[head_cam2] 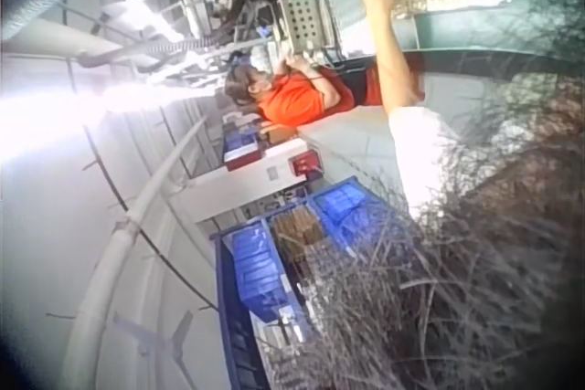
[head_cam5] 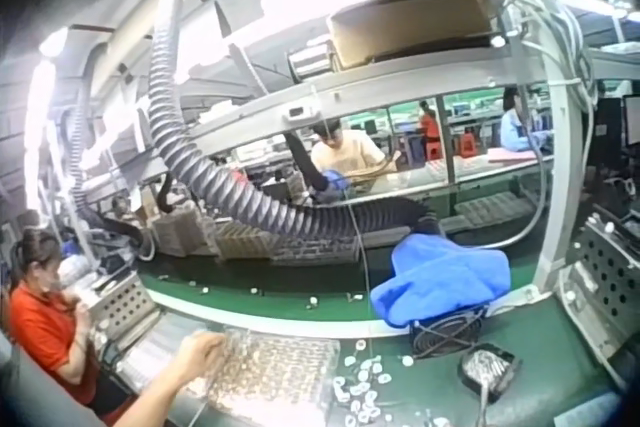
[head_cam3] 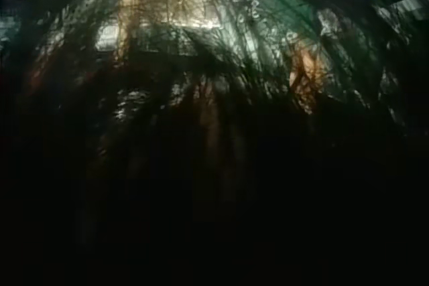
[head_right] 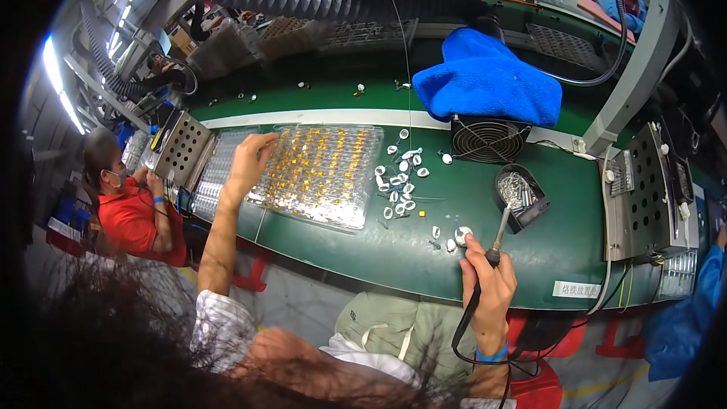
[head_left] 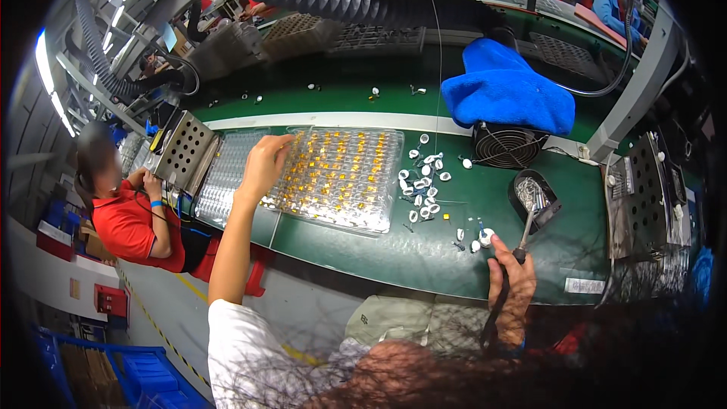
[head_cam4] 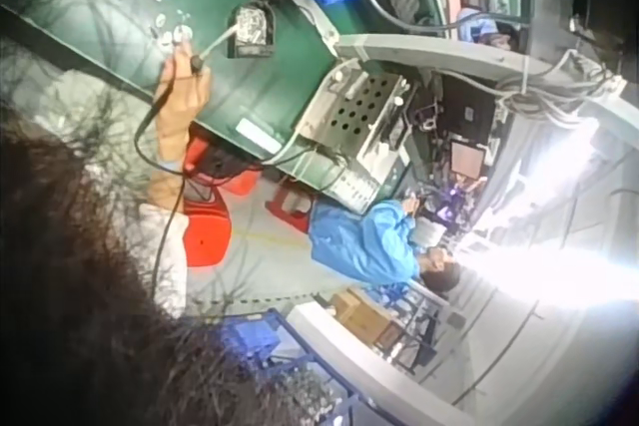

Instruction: Soldering leads or wires onto small electronic components on an industrial assembly line.

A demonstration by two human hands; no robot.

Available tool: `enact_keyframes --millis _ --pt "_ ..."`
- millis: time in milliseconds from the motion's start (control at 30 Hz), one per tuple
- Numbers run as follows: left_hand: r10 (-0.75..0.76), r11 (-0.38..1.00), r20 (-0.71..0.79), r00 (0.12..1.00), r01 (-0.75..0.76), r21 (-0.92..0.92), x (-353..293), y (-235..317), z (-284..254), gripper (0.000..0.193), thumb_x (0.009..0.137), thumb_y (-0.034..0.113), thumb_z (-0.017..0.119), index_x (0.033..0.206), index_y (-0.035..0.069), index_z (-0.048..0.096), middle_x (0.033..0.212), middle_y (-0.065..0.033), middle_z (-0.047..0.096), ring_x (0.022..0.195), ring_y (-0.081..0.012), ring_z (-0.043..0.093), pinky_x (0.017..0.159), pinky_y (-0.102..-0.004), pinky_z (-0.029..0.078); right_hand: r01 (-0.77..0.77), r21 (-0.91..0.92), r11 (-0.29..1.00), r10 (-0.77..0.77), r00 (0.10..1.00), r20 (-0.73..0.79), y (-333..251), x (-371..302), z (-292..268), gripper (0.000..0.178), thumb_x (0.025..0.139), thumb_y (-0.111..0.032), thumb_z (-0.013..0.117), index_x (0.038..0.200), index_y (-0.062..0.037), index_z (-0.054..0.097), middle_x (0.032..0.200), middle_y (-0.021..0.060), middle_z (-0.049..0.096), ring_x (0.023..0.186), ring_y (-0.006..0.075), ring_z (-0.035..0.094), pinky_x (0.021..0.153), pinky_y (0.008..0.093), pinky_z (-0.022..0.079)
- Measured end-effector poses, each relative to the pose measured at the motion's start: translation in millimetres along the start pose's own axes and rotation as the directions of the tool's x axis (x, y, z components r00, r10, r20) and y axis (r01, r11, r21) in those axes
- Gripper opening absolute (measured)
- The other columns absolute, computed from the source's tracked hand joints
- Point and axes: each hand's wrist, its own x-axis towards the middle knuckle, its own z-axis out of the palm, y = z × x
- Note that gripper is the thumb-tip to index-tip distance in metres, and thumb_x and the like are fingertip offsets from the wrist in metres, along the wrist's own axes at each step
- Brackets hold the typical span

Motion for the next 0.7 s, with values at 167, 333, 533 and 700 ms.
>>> enact_keyframes --millis 167,333,533,700 --pt "0.136 0.988 0.047 0.990 -0.139 0.062 20 6 13 0.023 0.091 0.001 0.070 0.114 0.001 0.073 0.101 -0.0195 0.073 0.093 -0.0404 0.068 0.082 -0.0449 0.056 0.031 0.008 0.999 -0.031 0.999 -0.024 4 -3 2 0.033 0.080 0.006 0.080 0.110 -0.0002 0.067 0.119 0.0155 0.077 0.076 0.0288 0.062 0.069 0.0367 0.053" --pt "-0.065 0.993 0.034 0.997 0.069 -0.101 24 10 15 0.028 0.088 -0.003 0.070 0.115 0.001 0.073 0.104 -0.0173 0.075 0.096 -0.0252 0.073 0.084 -0.0339 0.057 -0.045 0.052 0.998 0.043 0.998 0.036 6 -10 -3 0.031 0.087 0.002 0.074 0.117 -0.0043 0.067 0.125 0.0104 0.075 0.096 0.0328 0.066 0.086 0.0406 0.053" --pt "-0.170 0.477 0.114 0.979 0.183 -0.859 23 93 21 0.028 0.092 -0.009 0.068 0.120 -0.005 0.068 0.109 -0.0106 0.072 0.097 -0.0176 0.071 0.089 -0.0298 0.057 0.062 0.038 0.997 -0.059 0.996 -0.071 4 1 -3 0.032 0.080 0.003 0.081 0.109 0.0009 0.068 0.117 0.0161 0.077 0.076 0.0292 0.064 0.069 0.0372 0.053" --pt "0.045 0.133 0.236 0.971 0.228 -0.965 27 186 46 0.027 0.092 -0.009 0.068 0.119 -0.003 0.071 0.119 -0.0154 0.071 0.099 -0.0242 0.071 0.089 -0.0362 0.058 0.051 0.137 0.989 -0.040 0.996 -0.082 6 -6 -6 0.036 0.085 0.005 0.078 0.117 -0.0010 0.063 0.120 0.0193 0.075 0.092 0.0354 0.070 0.081 0.0407 0.056"
